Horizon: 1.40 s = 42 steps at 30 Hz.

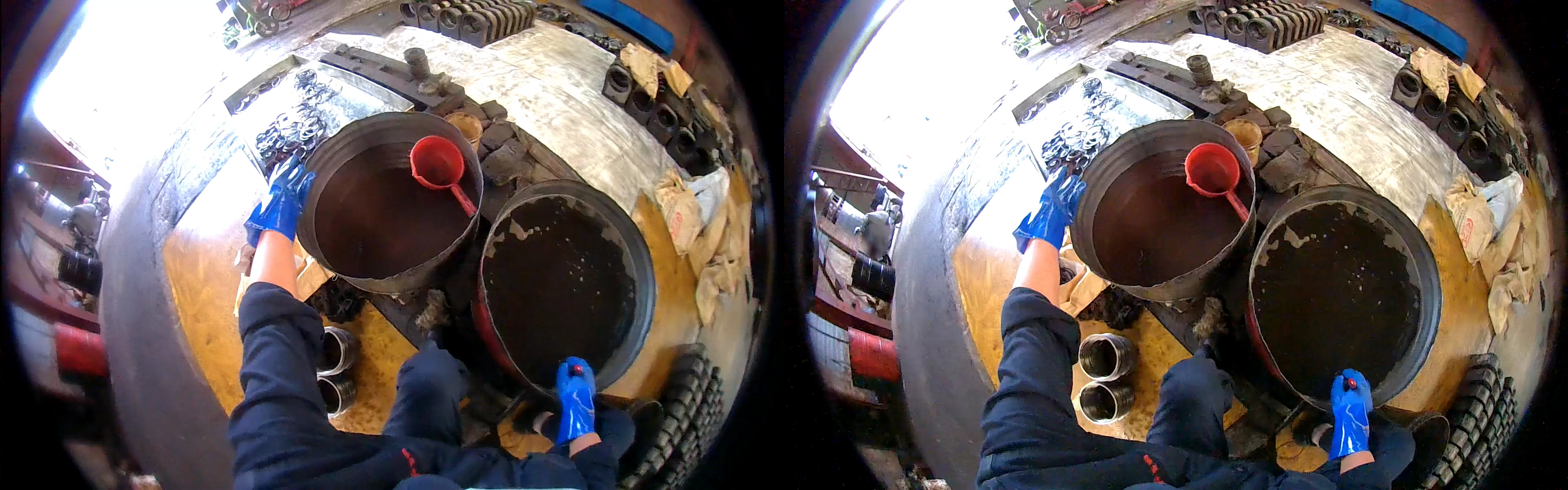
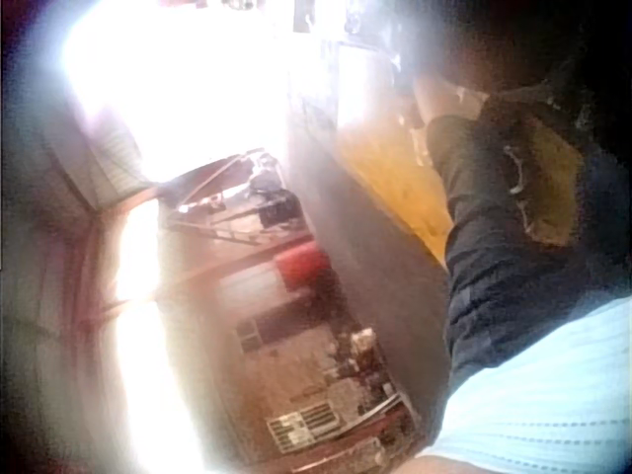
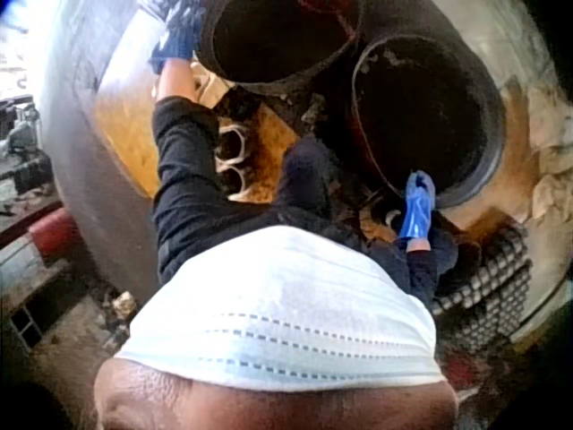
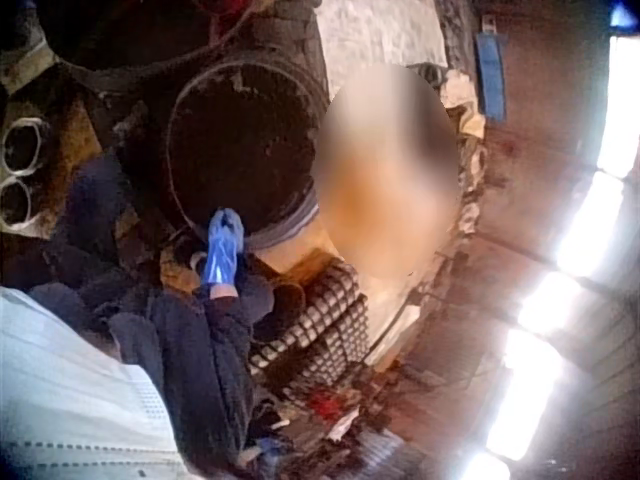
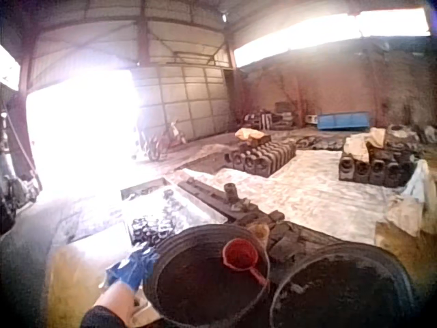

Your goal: The person cleans dark metal rings by dipping them into a barrel of liquid and scrubbing them with a brush, then moves the rings between different barrels and places some on the floor.

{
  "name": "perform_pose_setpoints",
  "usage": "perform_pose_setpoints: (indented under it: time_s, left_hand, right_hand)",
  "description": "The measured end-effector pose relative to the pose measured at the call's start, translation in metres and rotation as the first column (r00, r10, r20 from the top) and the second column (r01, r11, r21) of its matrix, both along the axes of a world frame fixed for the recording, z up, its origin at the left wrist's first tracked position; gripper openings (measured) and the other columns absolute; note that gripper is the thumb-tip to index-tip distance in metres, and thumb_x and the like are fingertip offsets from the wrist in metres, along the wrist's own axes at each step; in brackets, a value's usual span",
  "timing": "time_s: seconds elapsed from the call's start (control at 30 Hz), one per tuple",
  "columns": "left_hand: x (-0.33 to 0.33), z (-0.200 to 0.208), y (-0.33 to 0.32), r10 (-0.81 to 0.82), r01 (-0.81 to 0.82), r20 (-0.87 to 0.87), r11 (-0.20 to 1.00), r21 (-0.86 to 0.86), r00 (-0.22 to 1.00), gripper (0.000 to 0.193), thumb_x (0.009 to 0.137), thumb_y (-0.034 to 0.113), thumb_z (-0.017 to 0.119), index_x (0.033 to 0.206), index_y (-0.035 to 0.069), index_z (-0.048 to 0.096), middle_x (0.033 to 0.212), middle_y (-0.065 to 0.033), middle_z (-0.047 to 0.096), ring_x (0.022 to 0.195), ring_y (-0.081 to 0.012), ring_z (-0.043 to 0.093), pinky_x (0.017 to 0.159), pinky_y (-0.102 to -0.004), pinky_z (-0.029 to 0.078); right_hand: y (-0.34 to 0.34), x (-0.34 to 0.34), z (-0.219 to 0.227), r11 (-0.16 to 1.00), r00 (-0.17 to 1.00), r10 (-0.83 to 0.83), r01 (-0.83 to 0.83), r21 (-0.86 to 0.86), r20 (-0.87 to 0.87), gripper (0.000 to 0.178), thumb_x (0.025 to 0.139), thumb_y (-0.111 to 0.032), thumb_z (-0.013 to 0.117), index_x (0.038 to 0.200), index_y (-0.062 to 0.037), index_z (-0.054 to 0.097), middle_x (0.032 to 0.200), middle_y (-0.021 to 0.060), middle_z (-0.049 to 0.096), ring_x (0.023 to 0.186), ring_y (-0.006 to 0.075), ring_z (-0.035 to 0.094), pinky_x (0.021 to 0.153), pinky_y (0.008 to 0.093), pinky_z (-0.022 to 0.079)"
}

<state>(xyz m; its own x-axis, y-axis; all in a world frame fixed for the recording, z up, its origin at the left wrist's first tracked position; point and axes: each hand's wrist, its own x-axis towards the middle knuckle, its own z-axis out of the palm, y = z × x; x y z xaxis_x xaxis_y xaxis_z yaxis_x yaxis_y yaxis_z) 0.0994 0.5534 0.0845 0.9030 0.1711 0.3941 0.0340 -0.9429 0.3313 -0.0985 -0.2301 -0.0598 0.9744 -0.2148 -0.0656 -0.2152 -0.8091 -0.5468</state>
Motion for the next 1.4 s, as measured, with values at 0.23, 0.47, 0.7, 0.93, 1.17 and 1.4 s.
perform_pose_setpoints:
  time_s: [0.23,0.47,0.7,0.93,1.17,1.4]
  left_hand:
    - [-0.003,0.025,-0.068,-0.128,0.146,0.101,0.415,-0.898,0.987,0.036,0.106,0.028,0.05,0.131,0.005,0.063,0.13,-0.0126,0.07,0.115,-0.0245,0.069,0.092,-0.0325,0.055]
    - [0.011,0.074,-0.363,-0.498,0.055,-0.007,0.11,-0.992,0.867,0.044,0.105,0.041,0.053,0.131,0.008,0.063,0.124,-0.0136,0.073,0.108,-0.0246,0.072,0.083,-0.0373,0.056]
    - [-0.071,-0.071,-0.562,-0.845,0.011,-0.202,0.238,-0.971,0.495,0.04,0.103,0.03,0.06,0.132,0.003,0.065,0.129,-0.0129,0.071,0.111,-0.0239,0.07,0.089,-0.0376,0.056]
    - [-0.187,-0.06,-0.606,-0.82,0.245,-0.35,0.492,-0.835,0.452,0.043,0.102,0.031,0.06,0.133,0.003,0.064,0.13,-0.0105,0.064,0.12,-0.0212,0.06,0.104,-0.0351,0.047]
    - [-0.177,-0.063,-0.61,-0.769,0.528,-0.571,0.625,-0.575,0.288,0.043,0.099,0.033,0.059,0.128,0.003,0.067,0.129,-0.0124,0.066,0.118,-0.025,0.063,0.101,-0.0372,0.049]
    - [-0.151,-0.125,-0.608,-0.73,0.558,-0.62,0.653,-0.512,0.286,0.043,0.091,0.027,0.065,0.124,0.0,0.068,0.12,-0.0168,0.071,0.114,-0.0292,0.066,0.101,-0.0372,0.049]
  right_hand:
    - [0.01,-0.008,-0.018,0.995,0.998,-0.017,0.022,0.1,-0.053,0.025,0.089,-0.032,0.074,0.101,-0.0103,0.072,0.103,0.0149,0.074,0.095,0.0334,0.071,0.085,0.044,0.055]
    - [-0.004,-0.014,0.007,0.988,0.953,-0.088,0.047,0.146,0.291,0.025,0.092,-0.031,0.072,0.104,-0.0091,0.072,0.102,0.0146,0.073,0.095,0.036,0.069,0.086,0.0441,0.055]
    - [-0.02,-0.023,0.004,0.99,0.958,0.032,-0.069,0.122,0.285,0.029,0.084,-0.035,0.075,0.105,-0.0165,0.077,0.103,0.0125,0.076,0.097,0.034,0.073,0.086,0.0444,0.058]
    - [-0.008,-0.042,0.095,0.965,0.968,0.251,-0.25,0.078,-0.009,0.028,0.085,-0.034,0.07,0.104,-0.0152,0.079,0.105,0.015,0.076,0.1,0.0375,0.072,0.082,0.0497,0.058]
    - [-0.143,-0.046,0.212,0.984,0.958,0.178,-0.179,-0.016,0.223,0.04,0.087,-0.038,0.056,0.106,-0.0096,0.076,0.097,0.0197,0.073,0.089,0.0408,0.07,0.082,0.0529,0.055]
    - [-0.367,-0.152,0.154,0.984,0.974,-0.076,0.107,0.139,-0.214,0.042,0.095,-0.045,0.065,0.089,-0.004,0.069,0.075,0.0061,0.065,0.065,0.0168,0.06,0.059,0.0335,0.048]
